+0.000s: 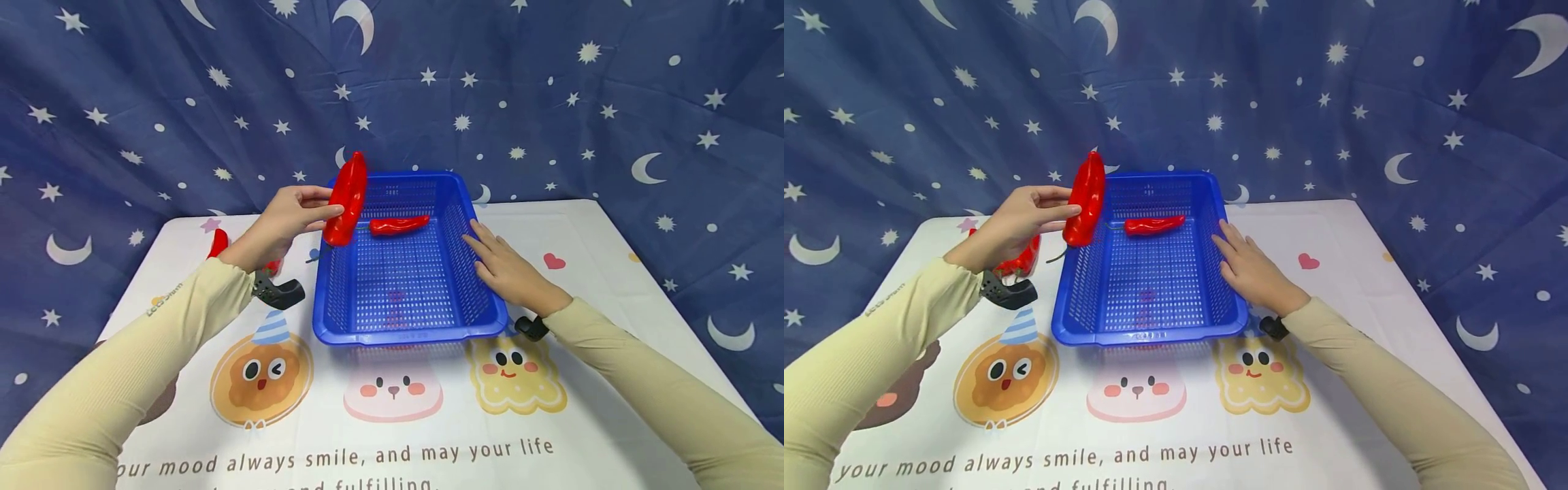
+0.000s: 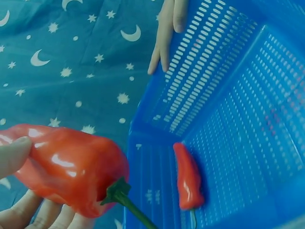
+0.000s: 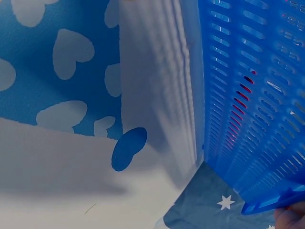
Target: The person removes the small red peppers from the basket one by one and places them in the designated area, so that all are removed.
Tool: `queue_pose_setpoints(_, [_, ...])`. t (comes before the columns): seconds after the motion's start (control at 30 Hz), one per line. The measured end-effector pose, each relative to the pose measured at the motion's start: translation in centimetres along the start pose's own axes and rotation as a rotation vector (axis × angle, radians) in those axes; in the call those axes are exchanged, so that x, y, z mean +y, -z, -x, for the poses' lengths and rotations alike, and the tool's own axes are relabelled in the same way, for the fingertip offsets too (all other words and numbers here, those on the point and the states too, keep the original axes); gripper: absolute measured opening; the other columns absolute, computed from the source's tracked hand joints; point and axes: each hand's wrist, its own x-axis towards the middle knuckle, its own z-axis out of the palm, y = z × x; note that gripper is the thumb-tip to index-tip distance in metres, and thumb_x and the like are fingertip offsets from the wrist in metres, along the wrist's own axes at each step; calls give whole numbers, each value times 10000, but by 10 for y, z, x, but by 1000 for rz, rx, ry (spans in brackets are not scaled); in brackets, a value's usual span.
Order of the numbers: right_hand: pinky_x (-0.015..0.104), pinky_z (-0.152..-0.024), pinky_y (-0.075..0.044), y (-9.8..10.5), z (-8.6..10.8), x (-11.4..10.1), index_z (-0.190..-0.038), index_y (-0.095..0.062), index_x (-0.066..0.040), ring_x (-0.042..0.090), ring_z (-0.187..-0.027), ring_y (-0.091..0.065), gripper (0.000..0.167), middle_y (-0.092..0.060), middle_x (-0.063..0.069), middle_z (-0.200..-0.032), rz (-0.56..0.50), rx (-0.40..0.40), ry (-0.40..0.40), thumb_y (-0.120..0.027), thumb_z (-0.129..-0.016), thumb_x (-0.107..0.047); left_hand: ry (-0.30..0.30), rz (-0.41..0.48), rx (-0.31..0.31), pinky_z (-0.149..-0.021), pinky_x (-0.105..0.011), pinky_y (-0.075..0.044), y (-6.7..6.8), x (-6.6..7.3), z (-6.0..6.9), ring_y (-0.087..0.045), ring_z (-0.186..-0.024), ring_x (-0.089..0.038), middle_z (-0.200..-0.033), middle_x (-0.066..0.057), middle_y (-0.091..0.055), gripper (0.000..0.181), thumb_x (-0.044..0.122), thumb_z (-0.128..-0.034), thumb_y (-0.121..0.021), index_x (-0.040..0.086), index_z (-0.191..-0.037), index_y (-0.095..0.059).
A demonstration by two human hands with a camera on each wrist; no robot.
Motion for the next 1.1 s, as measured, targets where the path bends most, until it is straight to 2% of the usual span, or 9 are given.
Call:
queue_pose_setpoints(0.23, [569,-1172,-87,1,0,1,-1480,-224,-11,330,-1467,-57,550,-42,141,-1590,-4,7,-9,-347,-985,-217,21,-35,51,-949,-350,-498,29,-8,18,-589,-1147,-263,-1330,-173,-533,604,321,-865,-663,52,-1367,-462])
queue_pose_setpoints(0.47, [565,-1174,-84,2,-1,1,-1479,-223,-8,325,-1468,-53,547,-36,135,-1591,-1,1,-12,-341,-988,-217,59,-100,72,-978,-325,-464,59,-20,37,-520,-1192,-254,-1407,-147,-431,669,397,-894,-601,73,-1432,-369])
queue_pose_setpoints(0.53, [565,-1174,-84,2,-1,1,-1479,-220,-7,326,-1468,-53,547,-36,138,-1590,-3,-1,-12,-338,-989,-217,75,-108,83,-973,-289,-461,67,-23,40,-525,-1159,-194,-1413,-116,-416,685,422,-894,-588,89,-1444,-352])
queue_pose_setpoints(0.6, [568,-1172,-87,2,-1,2,-1476,-226,1,330,-1467,-57,541,-40,147,-1588,-5,5,-5,-340,-989,-205,79,-104,92,-941,-227,-480,75,-28,44,-552,-1087,-93,-1367,-59,-443,706,441,-888,-585,84,-1446,-343])
queue_pose_setpoints(0.73, [579,-1166,-94,1,-1,3,-1468,-239,16,338,-1464,-67,530,-48,163,-1584,-10,18,11,-345,-988,-183,75,-60,100,-813,-117,-516,91,-38,48,-585,-911,65,-1153,126,-517,735,427,-868,-617,48,-1432,-338])
queue_pose_setpoints(0.83, [581,-1166,-93,0,-1,3,-1468,-240,15,338,-1464,-67,534,-46,160,-1585,-11,17,13,-349,-986,-187,81,-21,96,-744,-102,-528,103,-46,51,-611,-839,81,-993,229,-548,688,381,-864,-641,47,-1398,-365])
queue_pose_setpoints(0.97, [574,-1169,-90,-1,-1,3,-1472,-234,7,331,-1466,-64,540,-45,152,-1587,-14,15,10,-351,-985,-195,106,-9,94,-718,-120,-541,117,-55,52,-631,-796,69,-895,281,-581,563,355,-863,-650,99,-1315,-433])
queue_pose_setpoints(1.1, [569,-1172,-85,-2,0,2,-1475,-228,3,328,-1467,-59,542,-43,149,-1588,-19,13,7,-352,-986,-196,153,-24,97,-716,-122,-542,133,-66,51,-626,-771,78,-842,301,-582,532,382,-857,-648,140,-1284,-445])
